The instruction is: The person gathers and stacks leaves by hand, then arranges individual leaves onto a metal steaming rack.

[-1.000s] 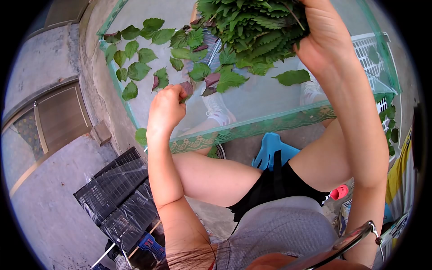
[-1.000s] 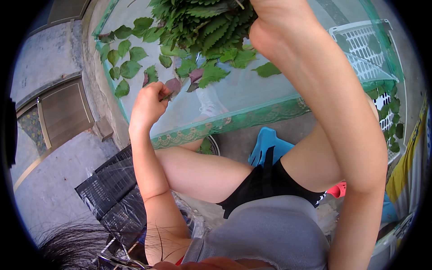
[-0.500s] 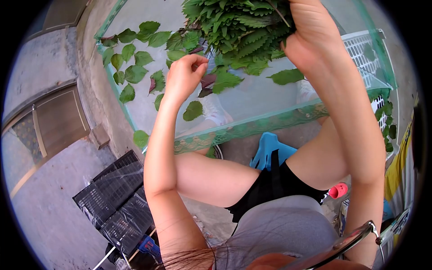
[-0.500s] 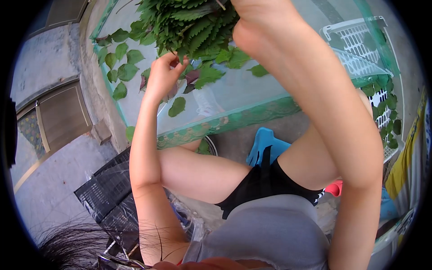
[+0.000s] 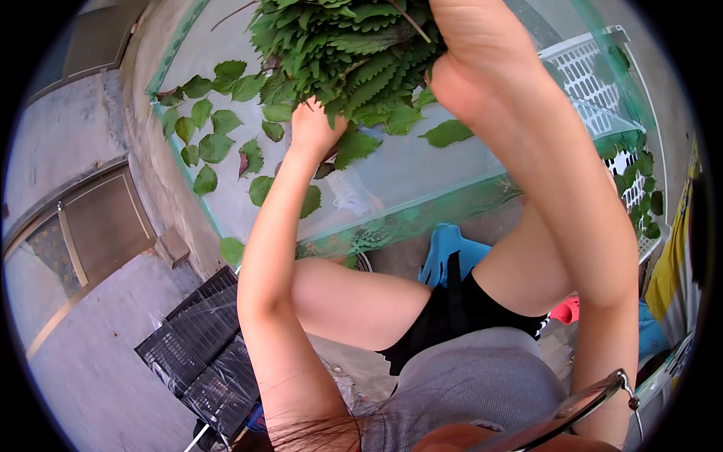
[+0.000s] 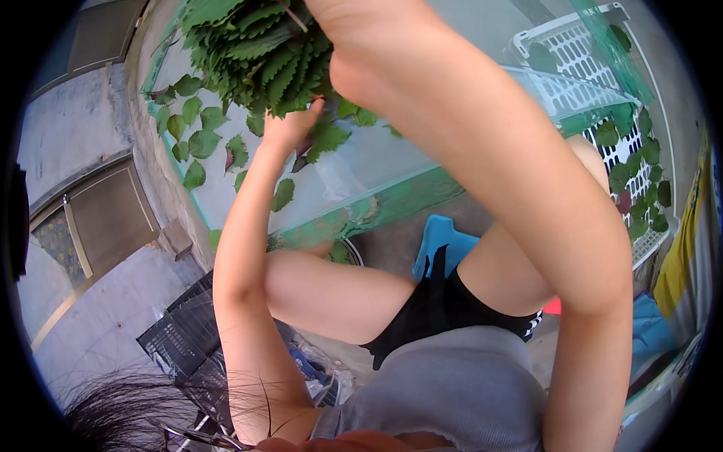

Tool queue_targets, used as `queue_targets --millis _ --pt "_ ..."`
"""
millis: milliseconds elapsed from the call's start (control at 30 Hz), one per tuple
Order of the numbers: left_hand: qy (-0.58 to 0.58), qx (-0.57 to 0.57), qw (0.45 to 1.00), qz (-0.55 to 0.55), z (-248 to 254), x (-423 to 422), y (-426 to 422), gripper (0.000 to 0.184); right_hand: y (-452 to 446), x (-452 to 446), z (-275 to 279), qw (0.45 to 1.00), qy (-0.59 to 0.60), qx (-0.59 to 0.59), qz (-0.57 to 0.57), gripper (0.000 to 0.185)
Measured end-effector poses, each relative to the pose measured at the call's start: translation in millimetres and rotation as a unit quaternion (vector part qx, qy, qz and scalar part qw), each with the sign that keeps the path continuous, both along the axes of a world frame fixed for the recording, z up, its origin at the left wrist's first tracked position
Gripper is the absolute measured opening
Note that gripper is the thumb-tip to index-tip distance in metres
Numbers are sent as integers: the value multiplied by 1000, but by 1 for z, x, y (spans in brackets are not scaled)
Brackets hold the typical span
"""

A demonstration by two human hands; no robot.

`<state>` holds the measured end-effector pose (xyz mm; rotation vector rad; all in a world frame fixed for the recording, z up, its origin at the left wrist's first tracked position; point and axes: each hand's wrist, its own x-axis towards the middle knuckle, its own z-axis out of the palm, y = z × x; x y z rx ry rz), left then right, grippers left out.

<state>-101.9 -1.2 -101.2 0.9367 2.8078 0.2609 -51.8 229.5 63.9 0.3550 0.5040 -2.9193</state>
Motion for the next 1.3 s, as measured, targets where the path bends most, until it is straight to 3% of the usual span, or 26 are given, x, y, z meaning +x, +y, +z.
queue_targets --millis 100,133,167,200,267,400,633,700,800,1033,1133,1200,1233,1300 --pt "45 33 998 -13 14 -4 -8 25 4 3 3 1000 7 9 -11 16" --pt "-166 160 962 146 39 -1 -2 20 4 4 6 1000 11 11 -13 16" --pt "-360 273 842 293 60 3 1 16 3 10 16 998 10 45 -30 16" --pt "-358 272 843 294 74 8 -1 16 3 11 16 997 11 62 -38 16" --pt "-442 368 749 328 96 21 -8 10 3 6 8 998 15 47 -31 16" --pt "-474 436 700 308 120 50 -18 13 1 4 3 1000 1 4 -7 17" --pt "-459 459 698 304 123 72 -13 22 -3 6 2 999 -31 -3 11 17" --pt "-411 442 747 278 120 75 -13 23 -4 6 3 1000 -26 1 11 17" --pt "-377 434 777 256 116 76 -14 23 -3 5 3 1000 -17 17 7 16" --pt "-375 419 786 257 130 81 -8 19 -3 4 -4 999 -18 36 0 17" --pt "-302 429 810 263 131 89 0 14 -1 4 -6 999 -1 42 2 17" --pt "-18 397 906 144 128 89 3 18 -1 5 -4 997 -43 57 -11 18" --pt "-15 398 906 144 128 88 1 18 -2 7 -2 997 -40 58 -9 18" --pt "136 389 910 37 128 87 -3 24 -6 12 2 990 -31 123 -63 18"
